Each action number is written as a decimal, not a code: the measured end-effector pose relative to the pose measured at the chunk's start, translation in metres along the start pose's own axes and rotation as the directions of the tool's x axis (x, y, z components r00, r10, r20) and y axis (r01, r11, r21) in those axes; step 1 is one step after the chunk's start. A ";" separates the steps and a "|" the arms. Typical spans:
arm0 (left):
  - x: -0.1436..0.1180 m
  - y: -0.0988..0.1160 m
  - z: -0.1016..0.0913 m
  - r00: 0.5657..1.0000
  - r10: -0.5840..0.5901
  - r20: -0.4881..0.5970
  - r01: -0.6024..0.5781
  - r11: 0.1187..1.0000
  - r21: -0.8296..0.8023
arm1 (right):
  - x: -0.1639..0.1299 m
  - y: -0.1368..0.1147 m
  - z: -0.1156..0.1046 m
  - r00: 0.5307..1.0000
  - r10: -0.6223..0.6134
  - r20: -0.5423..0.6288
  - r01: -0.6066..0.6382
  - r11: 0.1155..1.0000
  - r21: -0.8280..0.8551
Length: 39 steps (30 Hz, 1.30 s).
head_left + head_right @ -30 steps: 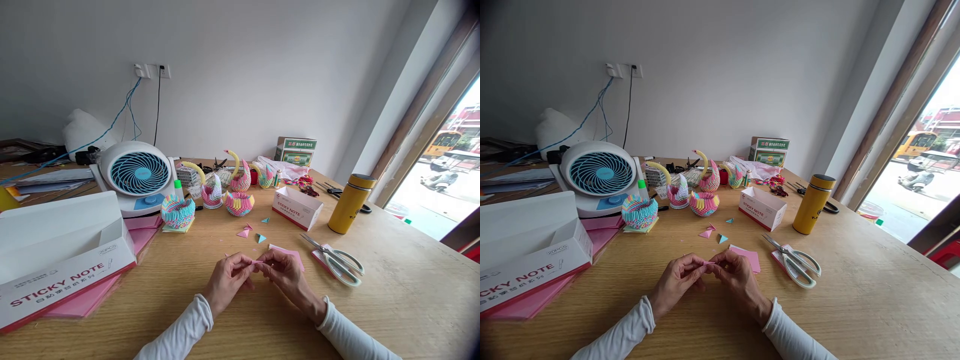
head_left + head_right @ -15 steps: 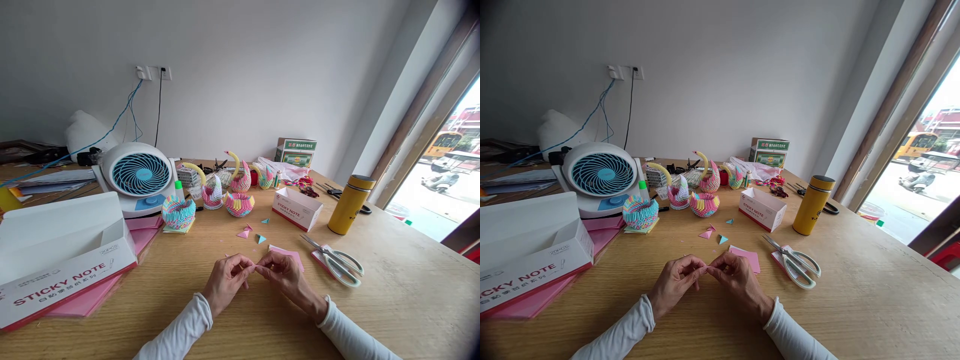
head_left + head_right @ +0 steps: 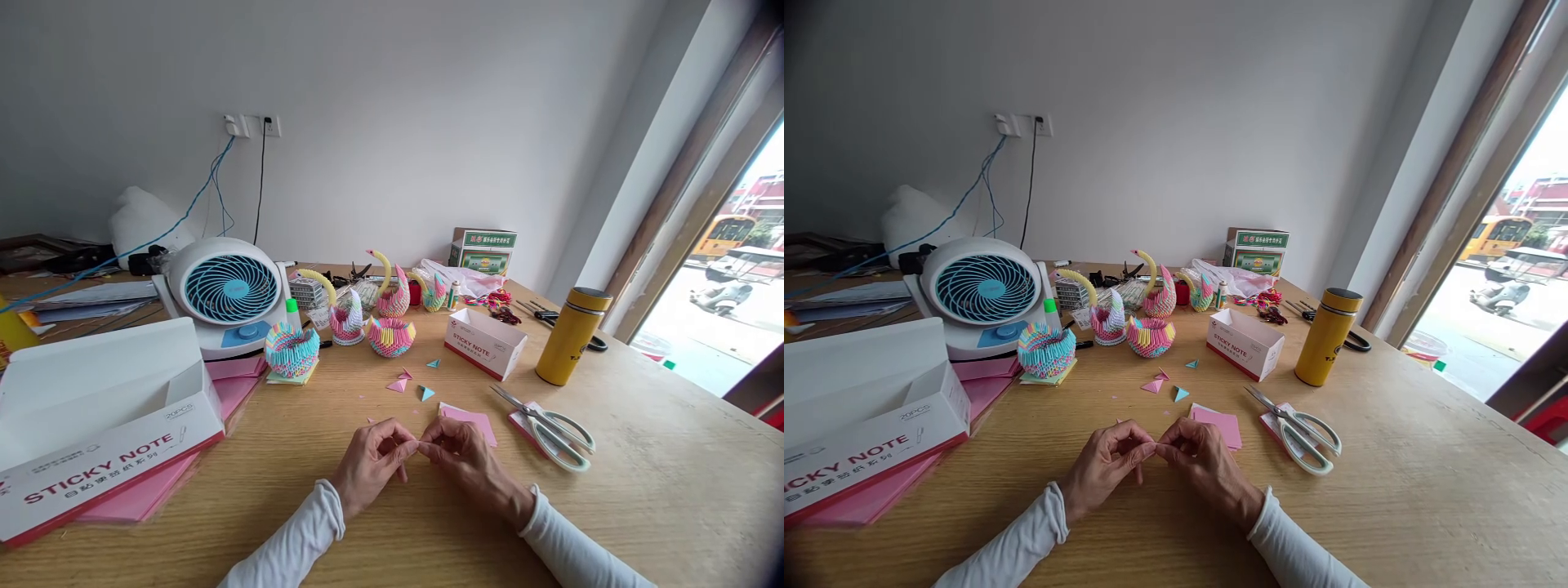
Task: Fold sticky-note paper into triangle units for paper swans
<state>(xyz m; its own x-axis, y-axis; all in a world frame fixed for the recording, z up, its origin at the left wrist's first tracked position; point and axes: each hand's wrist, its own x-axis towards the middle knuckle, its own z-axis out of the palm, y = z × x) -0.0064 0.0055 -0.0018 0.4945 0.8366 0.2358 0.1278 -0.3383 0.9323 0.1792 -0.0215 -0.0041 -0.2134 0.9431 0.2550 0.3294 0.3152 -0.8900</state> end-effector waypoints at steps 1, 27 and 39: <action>0.000 0.000 0.000 1.000 -0.006 0.000 0.006 1.000 -0.017 | 0.000 0.000 0.000 1.000 0.000 0.002 0.000 1.000 0.013; 0.001 -0.004 0.000 0.996 -0.065 0.054 0.057 0.989 0.139 | 0.000 0.001 0.001 0.997 -0.065 -0.047 0.060 0.993 -0.105; 0.002 -0.003 -0.001 0.999 -0.048 0.021 0.047 0.998 0.036 | 0.002 0.010 0.001 0.996 -0.039 -0.082 0.036 0.998 -0.046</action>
<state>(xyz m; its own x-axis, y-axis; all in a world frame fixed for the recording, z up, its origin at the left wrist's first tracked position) -0.0064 0.0087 -0.0042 0.5060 0.8425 0.1847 0.1821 -0.3136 0.9319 0.1810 -0.0167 -0.0127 -0.1498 0.9355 0.3201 0.3634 0.3532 -0.8621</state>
